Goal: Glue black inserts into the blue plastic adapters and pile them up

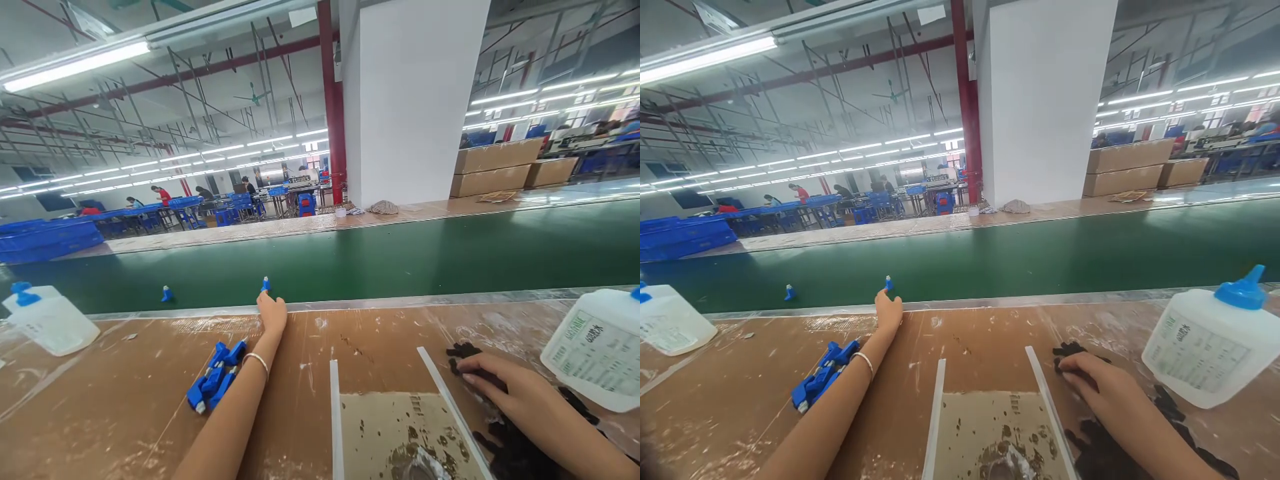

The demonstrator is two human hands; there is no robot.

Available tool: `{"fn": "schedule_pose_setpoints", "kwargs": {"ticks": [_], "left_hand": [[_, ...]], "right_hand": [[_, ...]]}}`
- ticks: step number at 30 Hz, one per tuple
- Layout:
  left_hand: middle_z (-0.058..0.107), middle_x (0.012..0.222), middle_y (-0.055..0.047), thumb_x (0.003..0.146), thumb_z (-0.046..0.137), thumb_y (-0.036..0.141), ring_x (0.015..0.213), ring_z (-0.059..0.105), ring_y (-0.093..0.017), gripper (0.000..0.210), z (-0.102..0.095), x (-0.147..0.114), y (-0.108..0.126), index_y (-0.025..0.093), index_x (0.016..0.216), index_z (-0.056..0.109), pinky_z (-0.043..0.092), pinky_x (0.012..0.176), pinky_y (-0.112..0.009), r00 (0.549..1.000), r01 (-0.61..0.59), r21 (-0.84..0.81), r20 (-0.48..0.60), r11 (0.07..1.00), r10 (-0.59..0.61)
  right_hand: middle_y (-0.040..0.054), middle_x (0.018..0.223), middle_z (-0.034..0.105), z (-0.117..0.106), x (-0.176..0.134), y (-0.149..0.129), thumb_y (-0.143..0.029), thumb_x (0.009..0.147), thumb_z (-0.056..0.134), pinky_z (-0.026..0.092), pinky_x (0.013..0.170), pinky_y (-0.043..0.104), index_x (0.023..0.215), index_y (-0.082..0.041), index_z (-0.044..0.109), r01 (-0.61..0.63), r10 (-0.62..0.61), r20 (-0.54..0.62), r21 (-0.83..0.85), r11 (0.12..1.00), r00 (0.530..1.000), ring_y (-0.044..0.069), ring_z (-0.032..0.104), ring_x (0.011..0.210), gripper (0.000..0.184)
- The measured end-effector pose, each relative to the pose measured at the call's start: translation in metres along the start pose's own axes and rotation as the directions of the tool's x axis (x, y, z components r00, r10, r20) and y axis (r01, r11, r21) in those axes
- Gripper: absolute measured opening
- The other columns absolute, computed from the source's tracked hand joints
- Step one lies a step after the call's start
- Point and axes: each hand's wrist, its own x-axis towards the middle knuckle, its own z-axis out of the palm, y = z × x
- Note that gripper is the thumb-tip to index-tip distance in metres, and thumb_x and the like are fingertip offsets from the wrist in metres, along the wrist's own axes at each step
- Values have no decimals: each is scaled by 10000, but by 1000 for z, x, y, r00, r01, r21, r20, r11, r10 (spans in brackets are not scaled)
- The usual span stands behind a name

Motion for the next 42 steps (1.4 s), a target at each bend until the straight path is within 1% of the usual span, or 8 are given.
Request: {"fn": "schedule_pose_setpoints", "kwargs": {"ticks": [6,12,18,24,30,34,38,42], "left_hand": [[590,1290,-106,926,617,339,1108,611,-256,379,21,62,1,173,1263,569,536,920,-478,991,134,-67,-5,989,-134],[623,1224,-91,921,625,338,1067,627,-240,330,23,71,3,169,1203,601,542,899,-456,984,150,-122,113,981,-136],[623,1203,-93,929,609,346,1032,630,-233,350,10,43,20,164,1226,577,542,883,-454,986,135,-220,128,966,-108],[685,947,-26,863,650,325,762,683,-172,318,-14,-40,36,178,1116,525,538,781,-335,959,0,-411,257,912,116],[717,956,-18,796,681,354,826,697,-201,303,-77,-139,33,229,1052,581,536,795,-323,860,-73,-498,408,864,308],[692,865,-9,830,648,288,755,647,-171,117,-110,-174,23,229,931,641,520,701,-279,721,-285,-538,425,793,547],[610,793,5,832,617,153,679,577,-126,73,-115,-189,16,210,877,613,480,603,-208,596,-455,-604,340,655,727],[587,845,-15,797,467,-1,711,575,-121,261,-110,-194,13,202,923,572,490,622,-201,519,-557,-608,278,566,809]], "right_hand": [[48,817,759,-8,-1,-19,-310,822,582,586,682,305,737,-283,746,17,-66,239,198,980,969,259,724,773,187],[15,779,710,-4,-3,-29,-145,733,574,542,669,298,717,-254,695,19,-45,178,142,990,983,217,682,734,164],[46,932,673,-7,-8,-38,-130,781,545,535,771,339,788,-234,695,13,-23,216,45,999,976,217,670,839,182],[81,983,645,-9,-11,-41,-159,830,509,523,828,397,815,-216,700,57,-55,242,-2,998,969,246,668,890,200],[81,1040,652,-12,-13,-39,-179,845,505,513,835,393,884,-220,674,41,-28,238,-49,998,971,242,659,918,178],[80,1005,669,-13,-13,-36,-225,835,516,518,755,389,862,-218,650,11,7,243,-72,997,970,241,660,836,137],[87,987,682,-11,-13,-34,-257,850,488,510,813,413,840,-219,658,13,3,248,-63,998,969,262,659,895,175],[97,1009,690,-11,-13,-35,-285,843,494,514,837,439,853,-216,676,-3,16,241,-54,999,970,278,667,907,195]]}}
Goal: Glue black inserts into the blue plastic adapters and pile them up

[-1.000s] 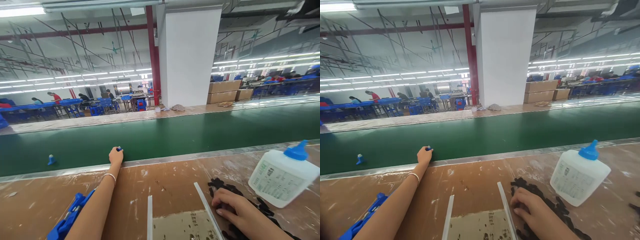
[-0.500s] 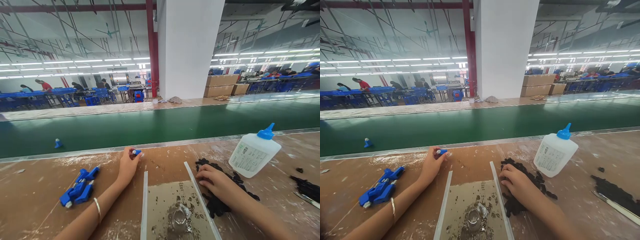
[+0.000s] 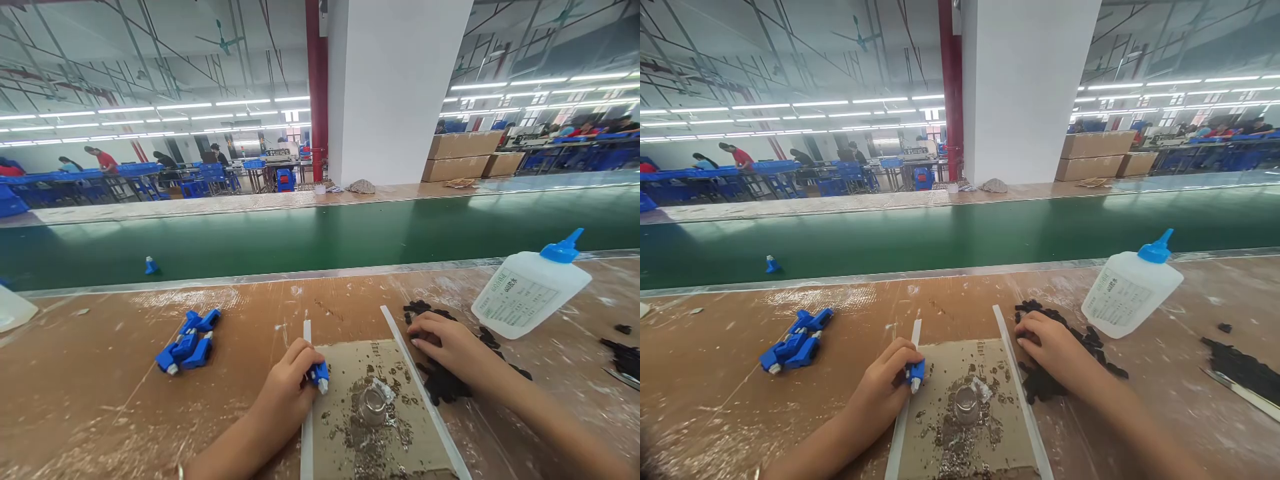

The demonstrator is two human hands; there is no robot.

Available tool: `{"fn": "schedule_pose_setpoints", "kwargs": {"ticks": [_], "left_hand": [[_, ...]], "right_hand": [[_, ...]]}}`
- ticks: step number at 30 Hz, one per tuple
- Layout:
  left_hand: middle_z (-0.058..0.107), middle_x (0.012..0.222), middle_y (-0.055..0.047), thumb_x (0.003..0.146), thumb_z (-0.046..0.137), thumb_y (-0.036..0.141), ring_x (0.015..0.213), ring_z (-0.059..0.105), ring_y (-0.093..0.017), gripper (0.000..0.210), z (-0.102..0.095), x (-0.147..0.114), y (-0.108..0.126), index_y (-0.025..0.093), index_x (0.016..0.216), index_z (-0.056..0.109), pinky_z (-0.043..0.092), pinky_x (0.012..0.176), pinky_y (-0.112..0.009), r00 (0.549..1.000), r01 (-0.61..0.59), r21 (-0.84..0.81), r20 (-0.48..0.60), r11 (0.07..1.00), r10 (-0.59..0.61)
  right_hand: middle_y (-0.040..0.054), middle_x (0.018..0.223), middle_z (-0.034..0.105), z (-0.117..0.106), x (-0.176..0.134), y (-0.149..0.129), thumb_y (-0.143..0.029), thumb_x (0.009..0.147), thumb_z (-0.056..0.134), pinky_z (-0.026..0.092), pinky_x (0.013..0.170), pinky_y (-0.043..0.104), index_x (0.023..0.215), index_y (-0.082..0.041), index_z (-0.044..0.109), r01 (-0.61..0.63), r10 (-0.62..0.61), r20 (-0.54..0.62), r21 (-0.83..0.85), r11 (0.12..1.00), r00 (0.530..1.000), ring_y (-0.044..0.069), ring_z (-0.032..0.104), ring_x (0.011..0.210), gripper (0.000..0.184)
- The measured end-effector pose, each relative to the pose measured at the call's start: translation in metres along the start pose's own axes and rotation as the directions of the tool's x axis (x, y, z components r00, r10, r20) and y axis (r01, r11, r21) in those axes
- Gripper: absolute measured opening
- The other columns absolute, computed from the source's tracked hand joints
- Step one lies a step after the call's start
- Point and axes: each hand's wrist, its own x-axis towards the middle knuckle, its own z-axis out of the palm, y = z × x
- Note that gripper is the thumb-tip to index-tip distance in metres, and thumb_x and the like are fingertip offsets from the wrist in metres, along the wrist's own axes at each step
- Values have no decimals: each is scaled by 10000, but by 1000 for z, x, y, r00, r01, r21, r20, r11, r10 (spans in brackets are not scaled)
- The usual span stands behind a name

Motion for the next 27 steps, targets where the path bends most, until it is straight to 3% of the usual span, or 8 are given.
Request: {"fn": "schedule_pose_setpoints", "kwargs": {"ticks": [4,13,21,27], "left_hand": [[591,922,-35,756,378,-67,793,606,-125,417,1,-1,0,207,1014,558,525,700,-213,997,-74,14,8,997,74],[636,989,-43,831,408,-47,865,646,-126,386,1,-2,-1,215,1063,570,551,770,-225,995,-98,9,17,995,98],[698,981,-50,857,428,-18,887,677,-154,358,1,-3,0,214,1068,601,580,783,-267,991,-133,66,7,989,133],[717,940,-51,866,435,-3,828,694,-160,335,0,-2,3,208,1064,604,598,730,-277,989,-147,100,-13,984,149]], "right_hand": [[119,1030,678,1,-1,-3,-319,847,499,504,862,472,865,-199,699,-11,11,-14,20,1000,1000,300,664,931,234],[100,971,657,7,-2,-14,-295,813,550,518,821,446,868,-198,673,23,-7,-86,184,983,996,271,655,879,166],[103,1117,698,7,-17,-46,-358,882,586,558,886,373,966,-222,726,118,-108,-48,421,899,993,255,667,1054,213],[53,1231,710,10,-34,-61,-253,957,546,524,995,364,1234,-286,660,298,-327,56,286,911,943,216,649,1152,302]]}}
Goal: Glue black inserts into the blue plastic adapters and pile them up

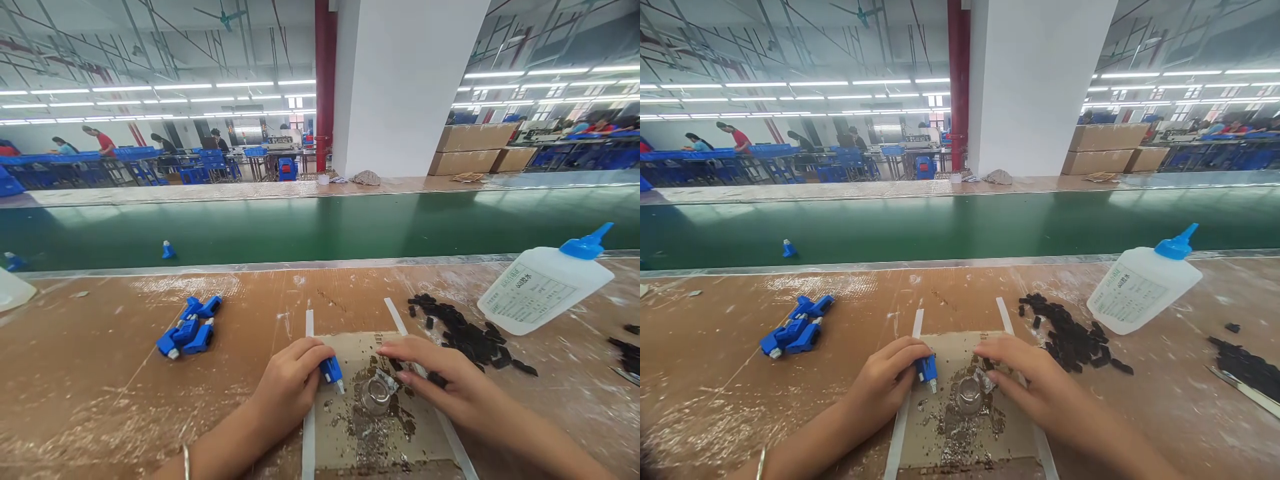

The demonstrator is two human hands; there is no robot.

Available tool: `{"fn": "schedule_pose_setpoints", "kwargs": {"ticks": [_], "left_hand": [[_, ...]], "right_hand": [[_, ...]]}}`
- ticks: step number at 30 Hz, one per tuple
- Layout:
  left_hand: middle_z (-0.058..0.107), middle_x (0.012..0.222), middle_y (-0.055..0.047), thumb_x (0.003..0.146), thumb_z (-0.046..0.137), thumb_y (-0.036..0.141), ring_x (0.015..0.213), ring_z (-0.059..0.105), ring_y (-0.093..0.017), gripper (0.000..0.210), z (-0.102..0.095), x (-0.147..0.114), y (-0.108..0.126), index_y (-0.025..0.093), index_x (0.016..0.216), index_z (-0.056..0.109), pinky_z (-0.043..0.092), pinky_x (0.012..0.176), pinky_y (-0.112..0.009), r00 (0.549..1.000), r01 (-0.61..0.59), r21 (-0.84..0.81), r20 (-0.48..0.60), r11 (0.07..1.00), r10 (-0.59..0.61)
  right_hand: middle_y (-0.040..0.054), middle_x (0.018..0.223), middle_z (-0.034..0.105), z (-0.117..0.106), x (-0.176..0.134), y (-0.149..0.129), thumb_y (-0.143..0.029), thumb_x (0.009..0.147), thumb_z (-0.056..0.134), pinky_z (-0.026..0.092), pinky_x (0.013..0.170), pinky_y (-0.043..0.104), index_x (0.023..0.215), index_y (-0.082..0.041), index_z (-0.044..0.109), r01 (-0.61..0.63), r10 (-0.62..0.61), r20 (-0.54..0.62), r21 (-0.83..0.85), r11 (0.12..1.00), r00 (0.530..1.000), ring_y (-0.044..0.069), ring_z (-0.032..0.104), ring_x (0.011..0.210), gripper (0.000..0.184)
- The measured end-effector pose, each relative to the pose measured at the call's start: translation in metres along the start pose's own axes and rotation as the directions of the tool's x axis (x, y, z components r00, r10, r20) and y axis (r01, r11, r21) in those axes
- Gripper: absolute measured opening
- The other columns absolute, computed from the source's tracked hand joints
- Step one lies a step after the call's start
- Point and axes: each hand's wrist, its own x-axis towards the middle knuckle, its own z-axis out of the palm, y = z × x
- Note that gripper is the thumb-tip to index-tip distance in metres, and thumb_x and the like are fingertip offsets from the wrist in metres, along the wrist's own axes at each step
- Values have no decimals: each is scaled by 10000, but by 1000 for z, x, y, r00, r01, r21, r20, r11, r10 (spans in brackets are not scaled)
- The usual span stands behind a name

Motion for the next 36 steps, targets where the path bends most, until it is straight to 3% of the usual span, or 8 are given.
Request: {"fn": "schedule_pose_setpoints", "kwargs": {"ticks": [4,11,25,30,36], "left_hand": [[737,929,-69,869,444,14,810,713,-176,345,0,2,3,187,1134,580,609,702,-286,998,-42,58,-41,997,45],[746,907,-92,867,436,28,773,719,-190,366,2,3,11,153,1193,543,615,683,-303,993,-89,117,-65,989,97],[706,800,-76,829,455,-9,680,655,-173,370,3,2,41,123,1162,551,576,603,-294,986,-148,-41,-86,988,144],[726,858,-88,812,454,-12,720,678,-179,422,6,-1,49,139,1201,521,593,634,-297,990,-116,-72,-92,991,109],[740,1010,-99,789,459,13,894,718,-191,626,16,-10,60,187,1386,392,619,809,-307,990,-3,-142,-137,990,-17]], "right_hand": [[39,1278,676,3,-9,-4,-188,968,530,512,1019,319,1331,-299,577,103,-92,95,-121,987,991,185,613,1199,382],[73,1234,667,8,-12,-2,-126,954,513,546,974,329,1369,-280,546,189,-176,84,-181,965,981,194,624,1153,444],[80,1186,668,13,-10,0,-121,952,513,562,931,345,1351,-256,548,221,-211,72,-197,955,975,197,627,1096,423],[39,1202,696,10,-10,-8,-137,948,550,563,939,318,1338,-329,558,158,-156,30,-67,985,987,176,654,1105,435],[0,1122,775,14,-16,-18,-322,920,668,581,945,360,1268,-384,610,-8,22,-65,205,979,998,194,724,1039,358]]}}
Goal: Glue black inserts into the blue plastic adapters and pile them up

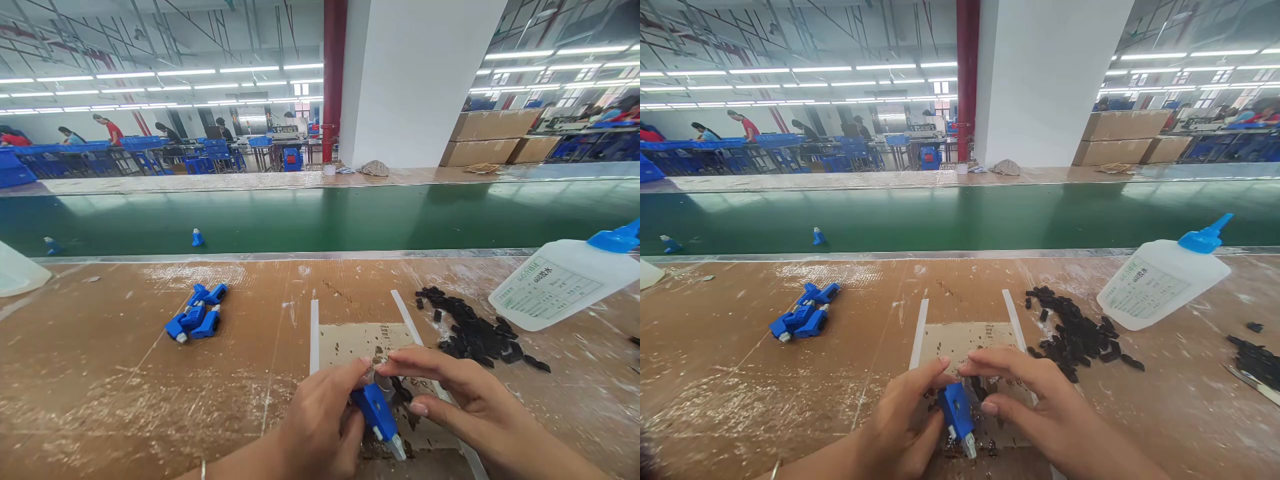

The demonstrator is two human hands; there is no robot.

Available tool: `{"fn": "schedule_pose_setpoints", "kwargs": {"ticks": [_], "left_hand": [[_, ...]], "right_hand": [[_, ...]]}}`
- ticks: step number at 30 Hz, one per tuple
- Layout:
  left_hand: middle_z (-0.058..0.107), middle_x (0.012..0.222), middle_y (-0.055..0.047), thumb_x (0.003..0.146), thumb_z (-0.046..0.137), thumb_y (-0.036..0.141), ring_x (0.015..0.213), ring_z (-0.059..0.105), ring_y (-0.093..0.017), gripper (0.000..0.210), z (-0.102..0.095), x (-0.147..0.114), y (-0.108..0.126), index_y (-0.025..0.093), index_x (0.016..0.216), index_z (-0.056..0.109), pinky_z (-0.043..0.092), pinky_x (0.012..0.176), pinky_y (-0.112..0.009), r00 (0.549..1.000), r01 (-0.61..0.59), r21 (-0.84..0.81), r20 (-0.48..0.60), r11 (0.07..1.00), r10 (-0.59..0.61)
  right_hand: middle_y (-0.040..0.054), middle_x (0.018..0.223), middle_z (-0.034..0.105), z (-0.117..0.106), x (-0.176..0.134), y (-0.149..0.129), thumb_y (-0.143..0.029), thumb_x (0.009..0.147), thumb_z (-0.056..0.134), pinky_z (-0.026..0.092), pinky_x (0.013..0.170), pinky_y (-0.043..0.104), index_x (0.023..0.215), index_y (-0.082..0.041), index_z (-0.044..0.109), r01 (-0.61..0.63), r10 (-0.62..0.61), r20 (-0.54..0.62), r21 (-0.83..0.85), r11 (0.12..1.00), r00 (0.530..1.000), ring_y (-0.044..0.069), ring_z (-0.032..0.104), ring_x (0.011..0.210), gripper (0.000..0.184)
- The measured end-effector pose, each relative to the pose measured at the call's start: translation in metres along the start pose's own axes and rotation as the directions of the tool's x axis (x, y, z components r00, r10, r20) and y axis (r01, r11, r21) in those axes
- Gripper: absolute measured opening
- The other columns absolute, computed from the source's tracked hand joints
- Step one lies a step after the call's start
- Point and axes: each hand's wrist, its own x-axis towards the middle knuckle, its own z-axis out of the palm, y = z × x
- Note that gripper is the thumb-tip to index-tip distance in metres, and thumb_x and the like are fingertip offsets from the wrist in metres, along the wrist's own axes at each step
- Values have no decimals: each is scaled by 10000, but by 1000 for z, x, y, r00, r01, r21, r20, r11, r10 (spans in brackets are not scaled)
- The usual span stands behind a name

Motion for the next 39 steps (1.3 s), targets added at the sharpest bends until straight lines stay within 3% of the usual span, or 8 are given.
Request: {"fn": "schedule_pose_setpoints", "kwargs": {"ticks": [7,14,20,23,27,33,39], "left_hand": [[717,1100,-118,821,479,41,949,712,-212,743,6,-8,4,229,1503,253,626,838,-341,999,32,-67,-12,997,-33],[694,1167,-139,813,490,42,1004,705,-221,740,9,-13,3,209,1496,260,616,872,-346,998,54,-73,-12,996,-55],[687,1184,-159,821,494,45,1005,708,-231,681,9,-14,3,184,1461,308,622,866,-369,998,59,-72,-15,996,-60],[707,1160,-122,835,483,31,1014,708,-214,656,6,-8,6,230,1441,328,626,866,-351,998,53,-120,-18,991,-56],[729,1082,-90,851,500,51,940,722,-189,588,6,-5,6,251,1388,370,632,828,-316,997,60,-134,-48,989,-67],[720,983,-89,803,514,63,831,717,-175,546,10,-11,-2,201,1322,410,627,777,-304,993,80,-77,-76,994,-86],[714,988,-68,793,493,37,838,706,-164,515,6,-6,1,216,1273,443,609,780,-270,995,98,-51,-29,994,-99]], "right_hand": [[25,1075,786,7,0,-7,-313,902,683,588,946,372,1268,-369,635,85,-86,24,5,996,996,232,709,1078,374],[14,1231,719,12,-2,-7,-211,924,652,539,1009,349,1323,-404,576,137,-135,108,-10,991,985,204,635,1198,450],[21,1246,704,13,-3,-5,-205,927,642,535,1017,379,1332,-403,567,117,-116,129,-6,993,985,227,612,1229,457],[26,1252,696,13,-2,-5,-216,924,646,548,992,371,1325,-404,571,111,-110,118,3,994,987,227,636,1191,449],[28,1199,710,14,1,-7,-170,918,636,565,935,327,1293,-373,579,199,-198,56,-7,980,979,200,670,1094,430],[42,1020,698,18,5,-10,-41,890,583,580,797,284,1176,-265,629,360,-363,10,-162,919,932,171,659,917,366],[70,1016,701,21,6,-14,-31,898,565,589,789,302,1152,-217,647,418,-431,23,-292,860,902,186,645,917,325]]}}
